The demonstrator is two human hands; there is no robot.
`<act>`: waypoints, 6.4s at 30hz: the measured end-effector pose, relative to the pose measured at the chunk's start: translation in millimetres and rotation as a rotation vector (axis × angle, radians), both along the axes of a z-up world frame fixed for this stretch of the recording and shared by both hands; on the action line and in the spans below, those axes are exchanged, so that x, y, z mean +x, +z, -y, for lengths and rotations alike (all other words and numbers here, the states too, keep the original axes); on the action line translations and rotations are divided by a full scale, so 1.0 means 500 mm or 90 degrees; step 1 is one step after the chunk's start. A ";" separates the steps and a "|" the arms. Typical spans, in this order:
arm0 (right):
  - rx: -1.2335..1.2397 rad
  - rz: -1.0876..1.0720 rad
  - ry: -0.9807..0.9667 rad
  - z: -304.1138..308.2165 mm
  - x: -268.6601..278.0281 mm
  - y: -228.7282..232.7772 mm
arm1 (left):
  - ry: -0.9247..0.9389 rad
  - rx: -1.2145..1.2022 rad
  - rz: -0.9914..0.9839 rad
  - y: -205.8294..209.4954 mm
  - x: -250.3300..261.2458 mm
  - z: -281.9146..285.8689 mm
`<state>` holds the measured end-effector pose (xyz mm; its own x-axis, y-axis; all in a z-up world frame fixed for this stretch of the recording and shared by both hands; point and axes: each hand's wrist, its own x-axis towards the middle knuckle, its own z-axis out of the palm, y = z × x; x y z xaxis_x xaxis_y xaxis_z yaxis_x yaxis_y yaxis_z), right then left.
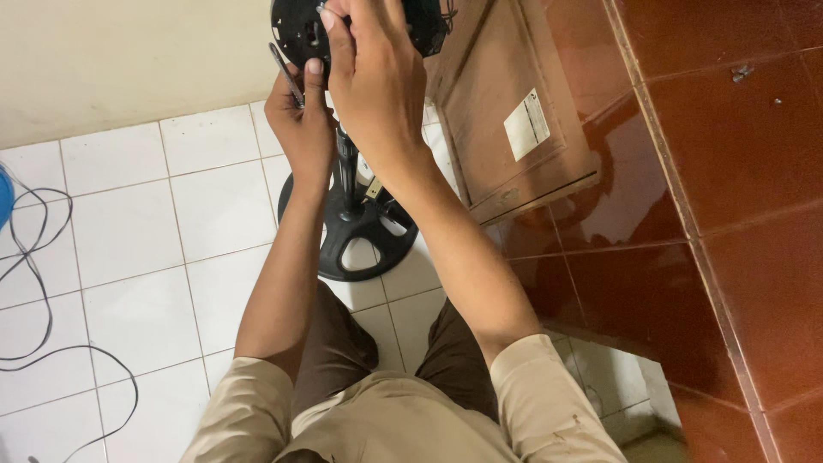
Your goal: The person disassembles a standing electric fan using a screwdriver. They remove the front grill, unscrew the motor housing, and detach the rear grill, placing the parts on the floor.
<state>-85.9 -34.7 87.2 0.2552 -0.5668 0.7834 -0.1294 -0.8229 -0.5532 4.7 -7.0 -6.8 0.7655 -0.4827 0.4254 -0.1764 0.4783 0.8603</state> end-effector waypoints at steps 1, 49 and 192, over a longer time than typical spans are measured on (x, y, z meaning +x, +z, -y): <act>-0.001 0.004 -0.002 0.000 0.002 -0.002 | 0.003 -0.004 0.011 0.000 0.002 0.000; -0.081 0.070 -0.073 0.023 0.038 -0.011 | 0.010 -0.024 -0.045 0.016 0.002 0.010; 0.248 -0.037 0.142 -0.129 -0.195 -0.088 | -0.376 -0.045 -0.555 0.129 0.070 0.026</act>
